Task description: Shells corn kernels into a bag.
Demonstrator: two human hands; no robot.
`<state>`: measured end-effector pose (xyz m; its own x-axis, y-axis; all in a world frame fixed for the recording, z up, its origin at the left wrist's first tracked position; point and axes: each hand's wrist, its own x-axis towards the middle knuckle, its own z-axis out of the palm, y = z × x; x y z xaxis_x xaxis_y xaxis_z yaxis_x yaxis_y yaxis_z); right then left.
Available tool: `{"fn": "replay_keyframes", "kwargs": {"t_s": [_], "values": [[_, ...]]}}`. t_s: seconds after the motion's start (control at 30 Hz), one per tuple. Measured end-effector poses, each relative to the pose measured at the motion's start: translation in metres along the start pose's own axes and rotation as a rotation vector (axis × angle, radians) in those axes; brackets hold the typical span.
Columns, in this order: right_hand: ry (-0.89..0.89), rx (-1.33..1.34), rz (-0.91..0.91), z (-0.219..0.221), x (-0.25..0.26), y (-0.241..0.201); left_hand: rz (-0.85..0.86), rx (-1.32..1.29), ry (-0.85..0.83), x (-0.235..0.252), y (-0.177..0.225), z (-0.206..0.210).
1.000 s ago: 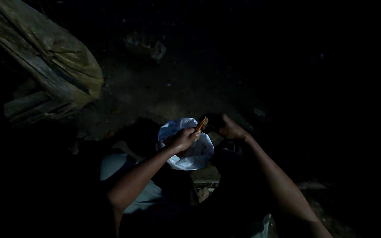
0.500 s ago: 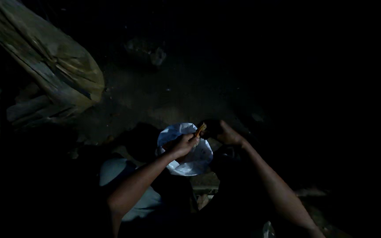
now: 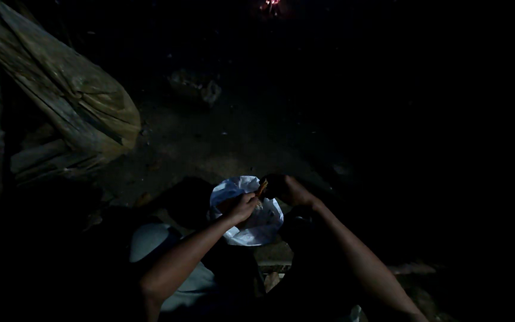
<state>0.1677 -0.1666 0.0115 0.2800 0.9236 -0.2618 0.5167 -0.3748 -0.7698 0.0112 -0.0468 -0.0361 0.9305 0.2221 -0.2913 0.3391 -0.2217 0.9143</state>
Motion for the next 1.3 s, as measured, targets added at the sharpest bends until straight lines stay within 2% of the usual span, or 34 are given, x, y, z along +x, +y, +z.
{"fn": "replay_keyframes", "kwargs": {"t_s": [0.17,0.23,0.37,0.5,0.63,1.0,1.17,1.3], "values": [[0.019,-0.099,-0.041,-0.008,-0.005,0.002,-0.043,0.222,-0.122,-0.001,0.003,-0.007],[0.026,-0.084,-0.02,-0.013,-0.007,-0.002,-0.086,0.235,-0.16,-0.001,0.004,-0.009],[0.045,0.003,0.04,-0.025,-0.012,-0.013,-0.025,-0.026,-0.084,-0.002,0.008,-0.015],[0.131,0.225,-0.07,-0.031,-0.018,-0.008,0.087,-0.39,-0.056,0.001,0.011,-0.021],[0.105,0.397,-0.123,-0.034,-0.018,-0.004,0.077,-0.536,-0.073,0.005,0.017,-0.023],[0.089,0.374,-0.138,-0.026,-0.013,-0.004,-0.002,-0.485,0.006,0.007,0.027,-0.018],[0.083,0.386,-0.133,-0.021,-0.013,-0.004,0.067,-0.477,-0.054,0.007,0.02,-0.018],[0.054,0.366,-0.13,-0.016,-0.013,-0.005,0.04,-0.405,-0.053,0.003,0.02,-0.018]]}}
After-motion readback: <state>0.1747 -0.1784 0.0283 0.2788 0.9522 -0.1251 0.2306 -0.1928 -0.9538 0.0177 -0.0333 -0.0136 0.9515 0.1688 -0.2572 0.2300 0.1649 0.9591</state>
